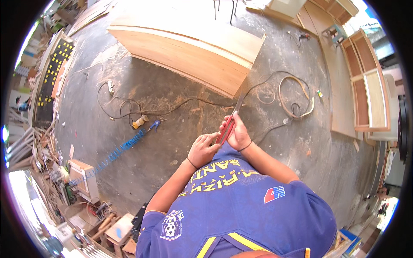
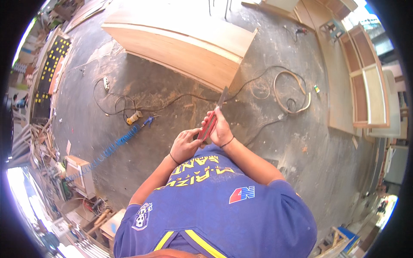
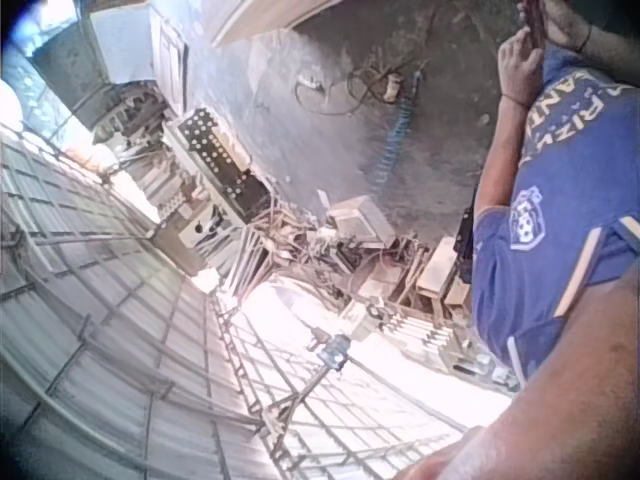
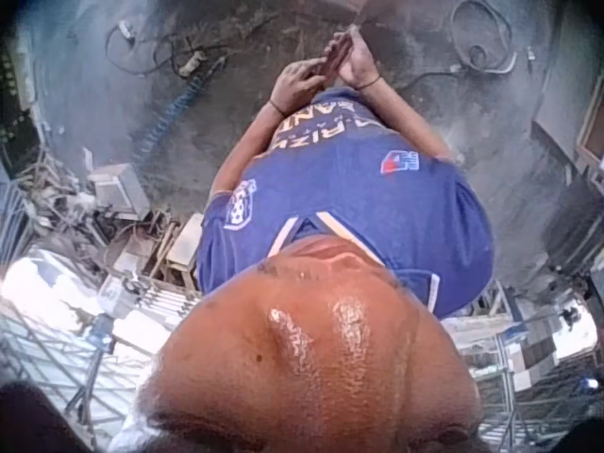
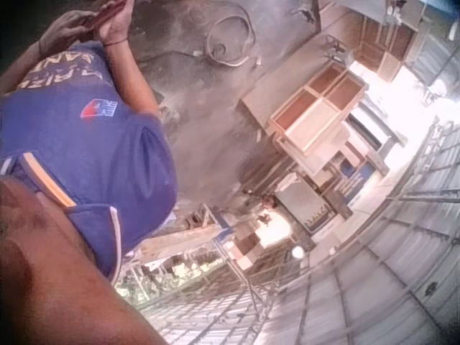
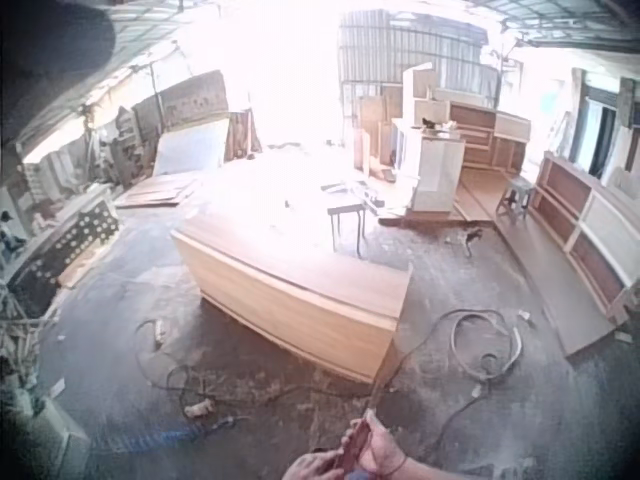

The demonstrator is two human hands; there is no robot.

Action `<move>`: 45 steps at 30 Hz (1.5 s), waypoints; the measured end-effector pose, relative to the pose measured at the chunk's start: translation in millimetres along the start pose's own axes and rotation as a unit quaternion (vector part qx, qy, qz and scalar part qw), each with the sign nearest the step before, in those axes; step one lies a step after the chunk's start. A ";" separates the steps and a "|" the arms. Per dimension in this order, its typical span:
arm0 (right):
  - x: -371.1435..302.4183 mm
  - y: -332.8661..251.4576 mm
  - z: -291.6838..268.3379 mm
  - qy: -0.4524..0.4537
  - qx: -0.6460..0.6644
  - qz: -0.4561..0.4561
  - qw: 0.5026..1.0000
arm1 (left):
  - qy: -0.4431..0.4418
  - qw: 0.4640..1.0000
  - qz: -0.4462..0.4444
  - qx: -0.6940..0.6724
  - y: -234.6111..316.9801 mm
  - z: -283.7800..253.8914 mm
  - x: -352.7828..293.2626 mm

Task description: The person sands the edge of a curved wooden board using a hand tool, then retrieves a tape measure from a workbench and measures the length of the board.

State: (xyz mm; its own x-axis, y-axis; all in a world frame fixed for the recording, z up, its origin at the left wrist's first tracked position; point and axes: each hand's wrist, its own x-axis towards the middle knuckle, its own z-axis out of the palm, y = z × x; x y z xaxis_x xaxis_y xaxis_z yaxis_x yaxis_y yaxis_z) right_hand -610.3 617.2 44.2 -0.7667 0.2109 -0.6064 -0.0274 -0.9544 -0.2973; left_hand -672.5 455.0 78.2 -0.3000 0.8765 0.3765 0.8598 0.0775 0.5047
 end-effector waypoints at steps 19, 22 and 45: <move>273.4 -100.4 -15.0 0.325 0.018 -0.259 0.910 | -0.175 0.926 -0.299 -0.149 -295.2 -59.4 132.7; 299.8 -109.9 -8.8 0.381 0.031 -0.246 0.891 | -0.202 0.883 -0.400 -0.142 -353.0 -86.4 121.2; 329.7 -134.7 5.0 0.499 -0.040 -0.218 0.838 | -0.321 0.822 -0.461 -0.094 -501.4 -132.5 177.6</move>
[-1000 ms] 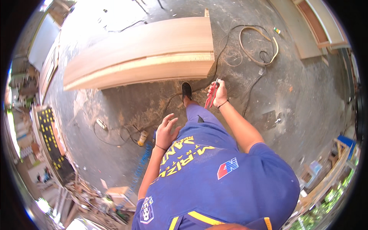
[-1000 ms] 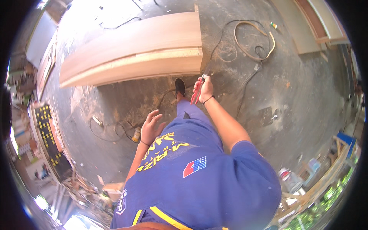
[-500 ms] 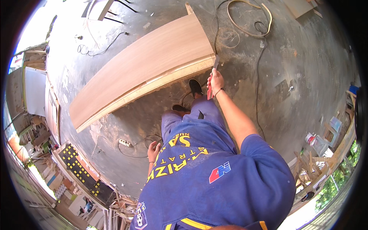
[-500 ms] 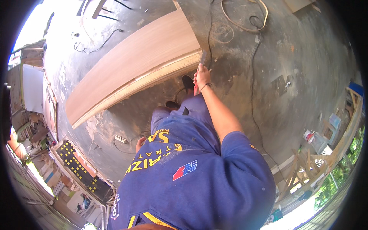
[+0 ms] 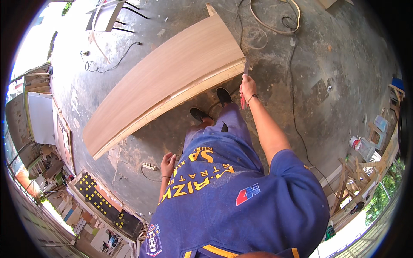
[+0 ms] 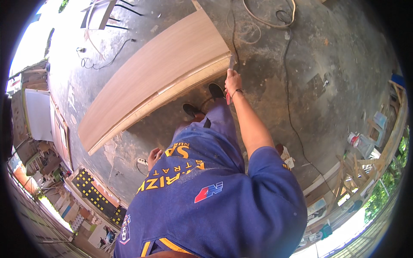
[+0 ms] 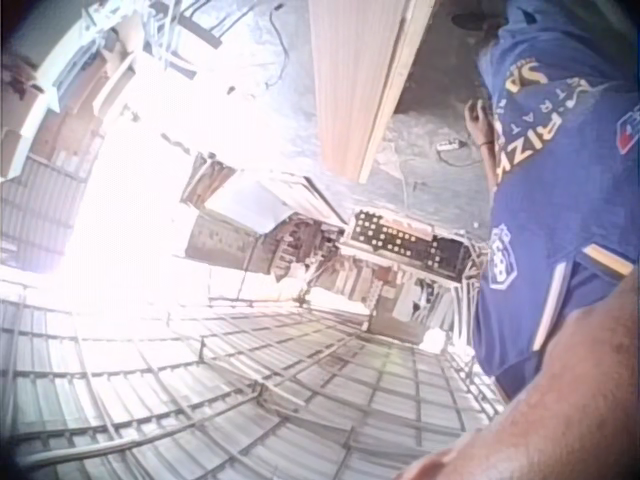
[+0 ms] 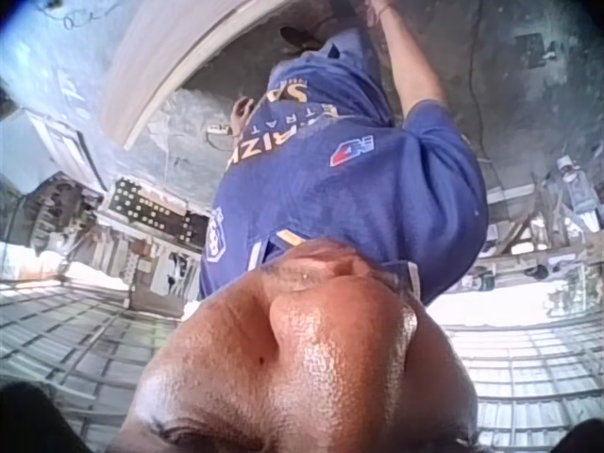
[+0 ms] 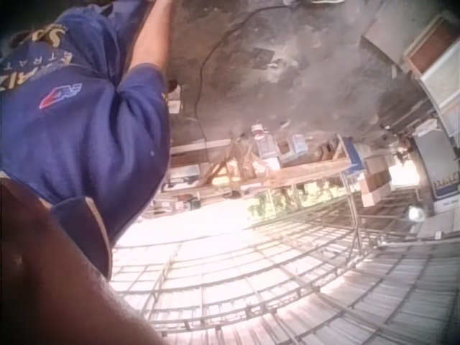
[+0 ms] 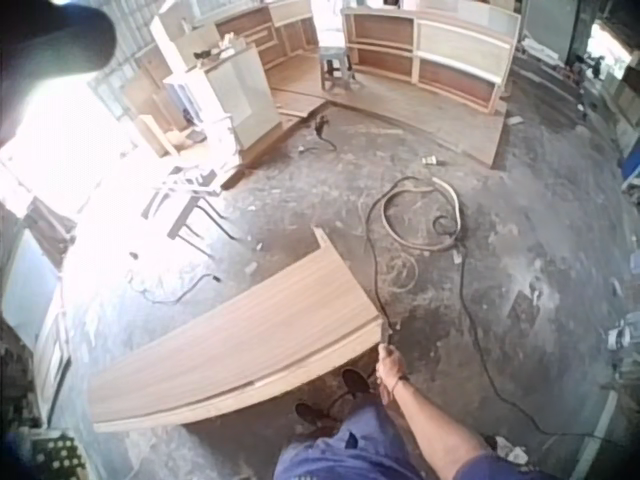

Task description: The person sands the edge of a curved wooden board using a hand tool, then retrieves a tape measure from a workbench and measures the length of the board.

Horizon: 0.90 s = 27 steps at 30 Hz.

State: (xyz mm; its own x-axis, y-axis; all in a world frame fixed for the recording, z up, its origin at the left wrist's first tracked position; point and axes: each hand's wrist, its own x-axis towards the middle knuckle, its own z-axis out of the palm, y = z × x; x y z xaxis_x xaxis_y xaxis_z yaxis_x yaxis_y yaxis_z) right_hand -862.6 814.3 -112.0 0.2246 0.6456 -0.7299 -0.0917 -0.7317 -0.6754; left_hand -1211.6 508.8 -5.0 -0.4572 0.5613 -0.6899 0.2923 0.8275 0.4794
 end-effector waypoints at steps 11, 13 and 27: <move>0.5 14.8 5.5 0.004 -0.060 -0.021 0.998 | -0.016 0.999 0.011 -0.026 -44.2 1.0 0.0; 1.3 15.9 6.5 0.013 -0.079 -0.028 0.996 | -0.019 1.000 0.017 -0.016 -48.6 3.2 0.5; 5.4 -4.4 -22.1 -0.053 -0.158 -0.013 0.986 | -0.079 0.997 0.007 0.007 -26.7 15.3 9.1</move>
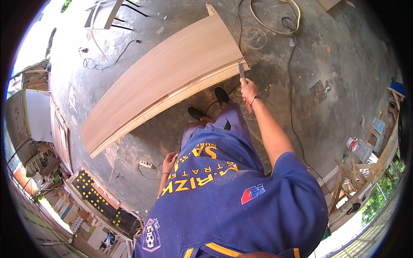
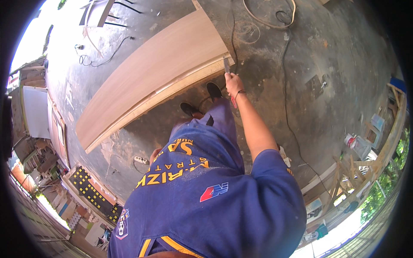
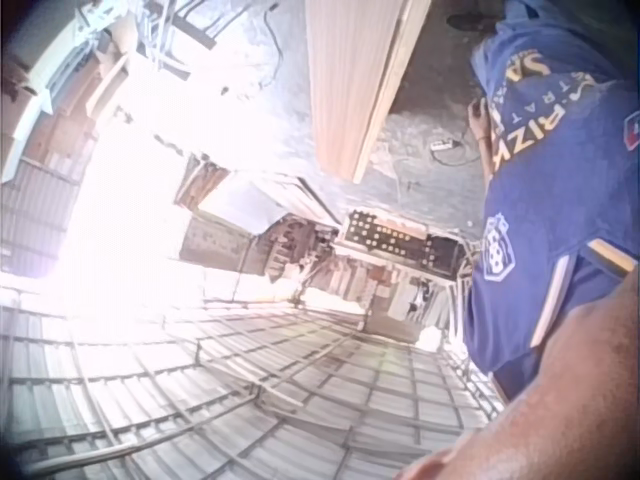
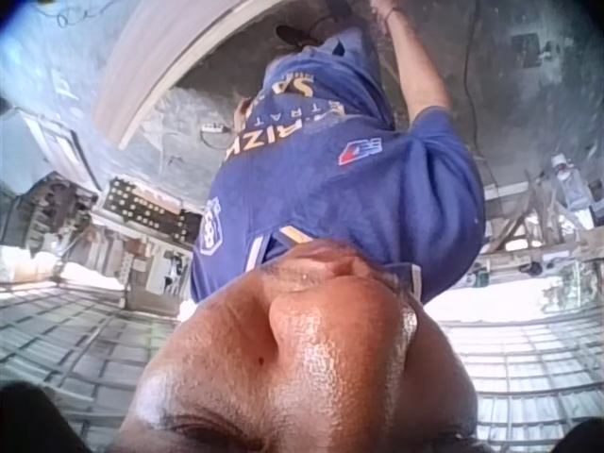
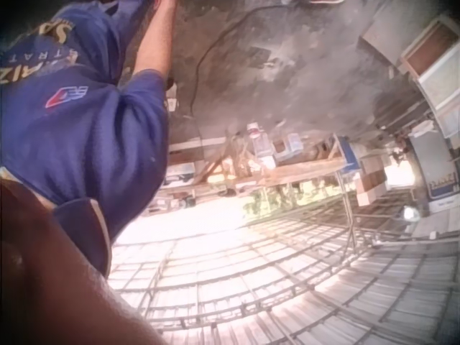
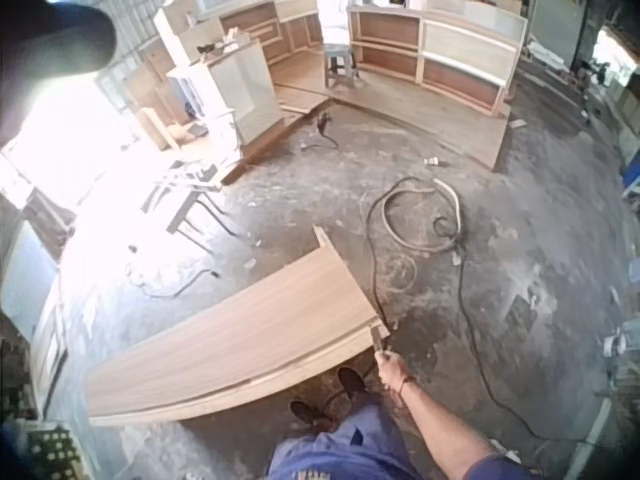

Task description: The person sands the edge of a curved wooden board using a hand tool, then retrieves a tape measure from a workbench and measures the length of the board.

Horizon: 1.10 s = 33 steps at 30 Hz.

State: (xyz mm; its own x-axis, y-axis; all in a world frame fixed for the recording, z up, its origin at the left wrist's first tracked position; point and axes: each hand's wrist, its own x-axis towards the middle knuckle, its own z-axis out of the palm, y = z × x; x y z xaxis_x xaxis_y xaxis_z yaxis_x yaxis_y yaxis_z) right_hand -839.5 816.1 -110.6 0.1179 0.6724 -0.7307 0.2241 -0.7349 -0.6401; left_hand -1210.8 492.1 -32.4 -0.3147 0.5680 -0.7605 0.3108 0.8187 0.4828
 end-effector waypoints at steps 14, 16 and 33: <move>-4.0 3.4 15.4 0.046 -0.018 -0.026 0.998 | -0.017 1.000 -0.016 0.014 14.5 -1.9 -15.3; -6.4 2.7 16.4 0.055 -0.021 -0.026 0.998 | -0.022 1.000 -0.015 -0.006 13.9 -6.2 -15.6; -15.4 12.0 56.0 0.089 -0.007 -0.032 0.995 | 0.041 0.995 -0.061 -0.067 -36.4 -28.1 -22.8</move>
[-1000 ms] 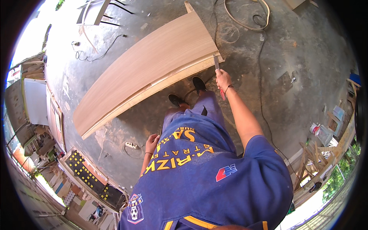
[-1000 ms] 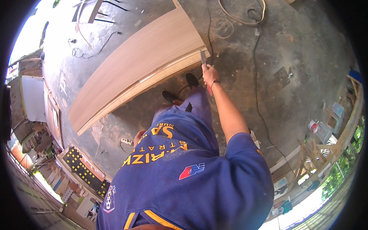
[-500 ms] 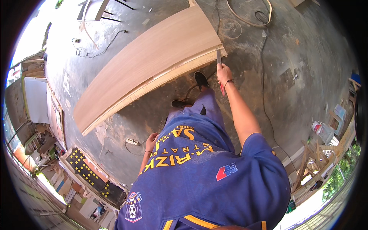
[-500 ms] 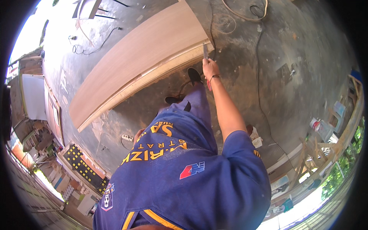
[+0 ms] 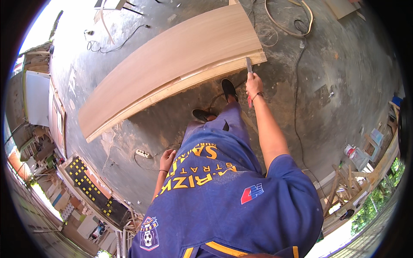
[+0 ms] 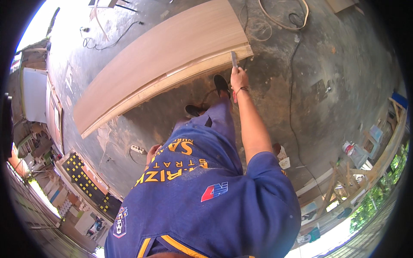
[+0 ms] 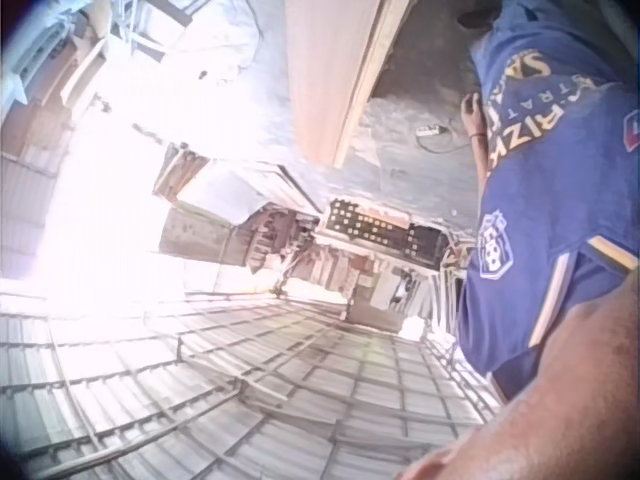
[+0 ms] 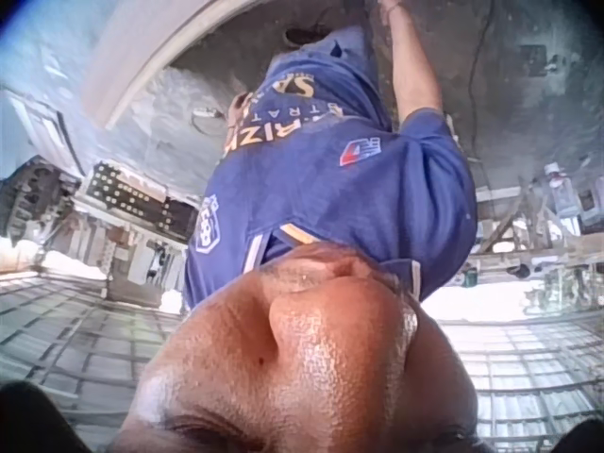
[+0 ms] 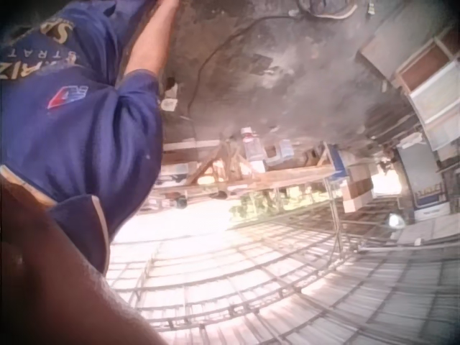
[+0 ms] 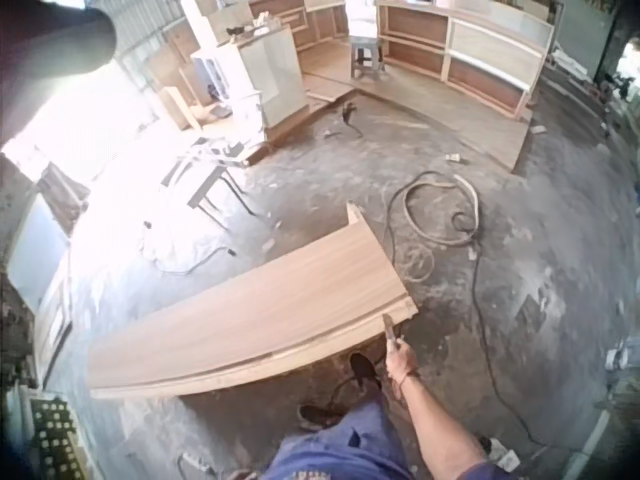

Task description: The person sands the edge of a curved wooden board using a hand tool, then retrieves a tape measure from a workbench and measures the length of the board.

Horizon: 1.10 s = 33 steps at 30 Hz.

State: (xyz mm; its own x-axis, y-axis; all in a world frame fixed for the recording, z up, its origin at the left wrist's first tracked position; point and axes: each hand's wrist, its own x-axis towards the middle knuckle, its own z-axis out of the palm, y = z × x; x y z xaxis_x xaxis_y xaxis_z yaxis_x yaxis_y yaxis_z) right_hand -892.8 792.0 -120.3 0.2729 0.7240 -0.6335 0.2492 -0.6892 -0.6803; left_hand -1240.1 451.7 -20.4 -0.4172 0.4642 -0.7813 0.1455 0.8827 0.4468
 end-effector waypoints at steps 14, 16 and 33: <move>-7.8 3.1 21.6 -0.051 -0.042 -0.006 0.998 | -0.009 1.000 0.023 -0.010 -73.8 -20.2 -4.4; -18.4 4.1 39.4 -0.038 0.013 0.016 0.999 | -0.010 0.999 0.031 -0.006 -76.8 -22.1 -0.6; -12.3 35.3 47.6 0.056 0.011 -0.030 0.998 | 0.007 0.999 -0.013 -0.031 -32.7 -33.9 -1.5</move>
State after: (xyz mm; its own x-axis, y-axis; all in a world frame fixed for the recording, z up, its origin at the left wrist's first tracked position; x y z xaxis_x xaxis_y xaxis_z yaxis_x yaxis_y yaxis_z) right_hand -931.6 760.1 -154.1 0.3608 0.7555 -0.5469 0.2485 -0.6430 -0.7244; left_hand -1274.6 419.6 -19.1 -0.4334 0.4393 -0.7869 0.0795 0.8884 0.4522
